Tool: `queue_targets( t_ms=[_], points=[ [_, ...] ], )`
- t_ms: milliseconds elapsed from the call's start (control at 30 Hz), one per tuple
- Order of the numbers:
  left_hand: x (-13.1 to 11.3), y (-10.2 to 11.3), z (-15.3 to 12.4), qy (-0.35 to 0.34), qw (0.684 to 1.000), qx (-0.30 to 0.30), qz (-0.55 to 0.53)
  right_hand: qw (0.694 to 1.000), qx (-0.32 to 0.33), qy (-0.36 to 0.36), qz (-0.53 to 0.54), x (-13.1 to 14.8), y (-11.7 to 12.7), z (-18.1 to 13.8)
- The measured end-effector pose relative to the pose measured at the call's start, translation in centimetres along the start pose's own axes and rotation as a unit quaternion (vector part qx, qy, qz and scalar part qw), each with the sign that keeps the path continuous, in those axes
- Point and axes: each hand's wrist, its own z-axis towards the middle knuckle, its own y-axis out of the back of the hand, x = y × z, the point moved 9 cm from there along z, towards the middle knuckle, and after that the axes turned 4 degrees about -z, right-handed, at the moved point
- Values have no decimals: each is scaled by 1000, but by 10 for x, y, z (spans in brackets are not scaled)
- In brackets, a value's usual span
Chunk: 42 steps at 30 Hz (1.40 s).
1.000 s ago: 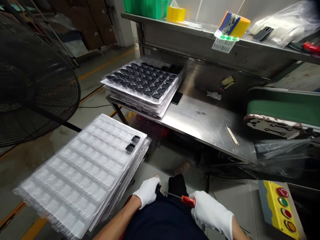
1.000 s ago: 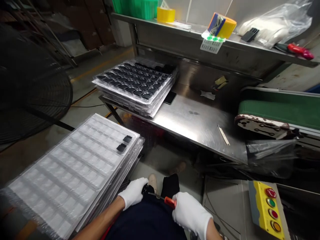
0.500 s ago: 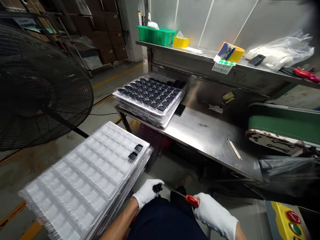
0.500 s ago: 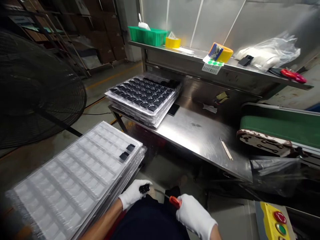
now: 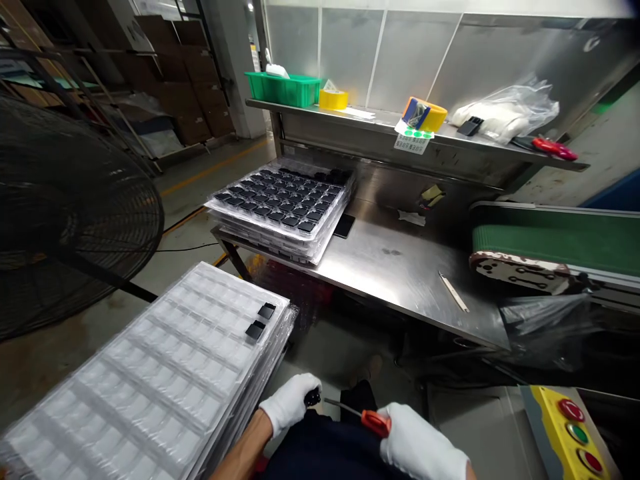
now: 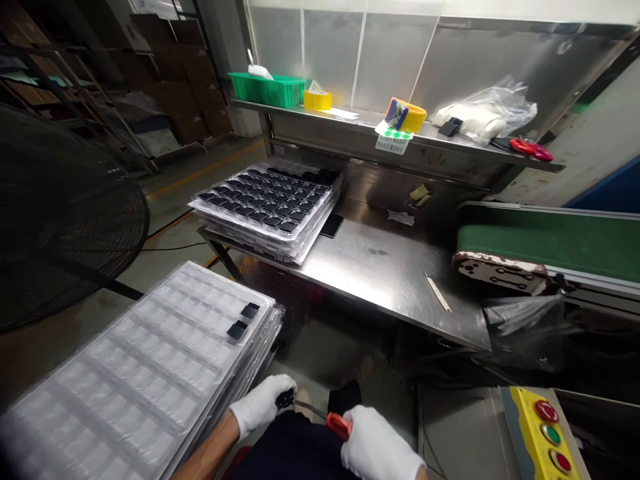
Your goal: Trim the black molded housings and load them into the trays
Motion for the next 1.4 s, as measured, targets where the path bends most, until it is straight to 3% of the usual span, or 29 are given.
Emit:
queue_targets(
  t_ms=[200, 333, 433, 533, 667, 767, 833, 933, 1033, 1100, 1200, 1300, 1400],
  points=[
    [13, 11, -7, 51, 992, -35, -106, 1000, -11, 9, -1, 13, 3, -1],
    [26, 10, -12, 91, 956, -75, -270, 1000, -1, 10, 5, 16, 3, -3],
    [32, 7, -17, 91, 889, -116, -433, 1000, 1, 5, 19, 12, 1, -5],
    [43, 9, -22, 77, 792, -176, -579, 999, -4, -8, 36, 7, -5, -9],
    [52, 6, -20, 91, 676, -221, -697, 998, 2, 11, 68, 16, -17, -14],
    [44, -1, -9, 111, 625, -222, -740, 995, 8, 30, 93, 23, -22, -15],
    [33, -6, 1, 119, 612, -212, -753, 994, 5, 35, 105, 23, -22, -13],
    [16, -8, 14, 113, 621, -193, -751, 994, -4, 24, 108, 14, -20, -11],
    [7, -3, 19, 100, 661, -186, -720, 995, -10, -7, 99, -1, -15, -10],
    [5, 1, 19, 98, 707, -182, -676, 995, -10, -28, 95, -11, -12, -11],
    [7, 4, 18, 110, 801, -161, -567, 994, -10, -53, 92, -23, -9, -12],
    [13, 6, 17, 123, 896, -136, -405, 993, -13, -77, 90, -30, -7, -15],
    [16, 10, 15, 119, 959, -121, -228, 993, -13, -84, 82, -29, -6, -16]
  ],
)
